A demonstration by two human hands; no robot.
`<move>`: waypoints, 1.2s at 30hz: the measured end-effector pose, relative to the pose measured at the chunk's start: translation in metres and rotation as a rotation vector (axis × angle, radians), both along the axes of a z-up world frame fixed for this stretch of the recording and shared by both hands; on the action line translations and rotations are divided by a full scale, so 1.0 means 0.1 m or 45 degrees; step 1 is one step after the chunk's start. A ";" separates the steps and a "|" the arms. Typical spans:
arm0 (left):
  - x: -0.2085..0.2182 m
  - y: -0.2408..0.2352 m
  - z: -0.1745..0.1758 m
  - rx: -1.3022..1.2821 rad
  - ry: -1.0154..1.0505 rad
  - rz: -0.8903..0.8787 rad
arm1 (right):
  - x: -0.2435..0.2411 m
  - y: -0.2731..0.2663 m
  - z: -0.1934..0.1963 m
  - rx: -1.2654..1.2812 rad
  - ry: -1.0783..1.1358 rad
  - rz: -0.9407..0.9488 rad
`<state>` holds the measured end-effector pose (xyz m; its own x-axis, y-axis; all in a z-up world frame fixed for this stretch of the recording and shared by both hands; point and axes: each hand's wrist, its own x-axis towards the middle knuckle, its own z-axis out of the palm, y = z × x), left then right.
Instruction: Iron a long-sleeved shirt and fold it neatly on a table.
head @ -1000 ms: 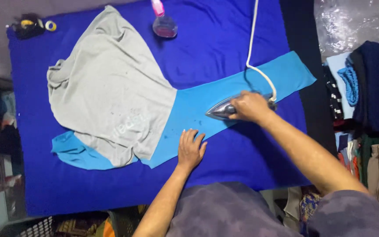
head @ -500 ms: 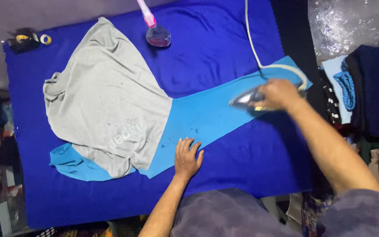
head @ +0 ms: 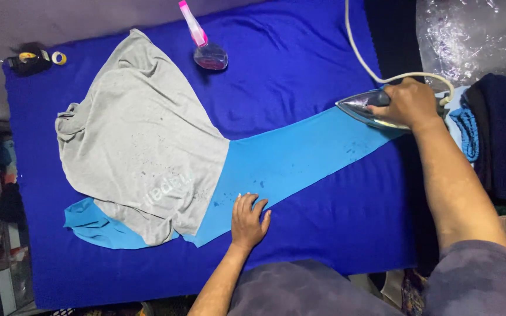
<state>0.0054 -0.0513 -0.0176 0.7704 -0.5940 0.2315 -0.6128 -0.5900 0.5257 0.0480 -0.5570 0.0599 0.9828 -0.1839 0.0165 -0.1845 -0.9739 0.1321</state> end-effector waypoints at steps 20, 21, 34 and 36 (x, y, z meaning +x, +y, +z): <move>0.02 0.05 0.03 -0.041 0.073 -0.016 | -0.28 0.31 0.12 0.133 0.249 0.389; 0.03 0.05 0.03 -0.046 0.090 -0.023 | -0.35 0.36 0.09 0.169 0.238 0.502; -0.10 0.44 -0.02 -0.030 0.099 -0.053 | -0.38 1.00 0.15 0.116 0.278 0.485; -0.14 0.53 -0.04 -0.010 0.063 -0.028 | -0.38 1.26 0.13 0.190 0.254 0.575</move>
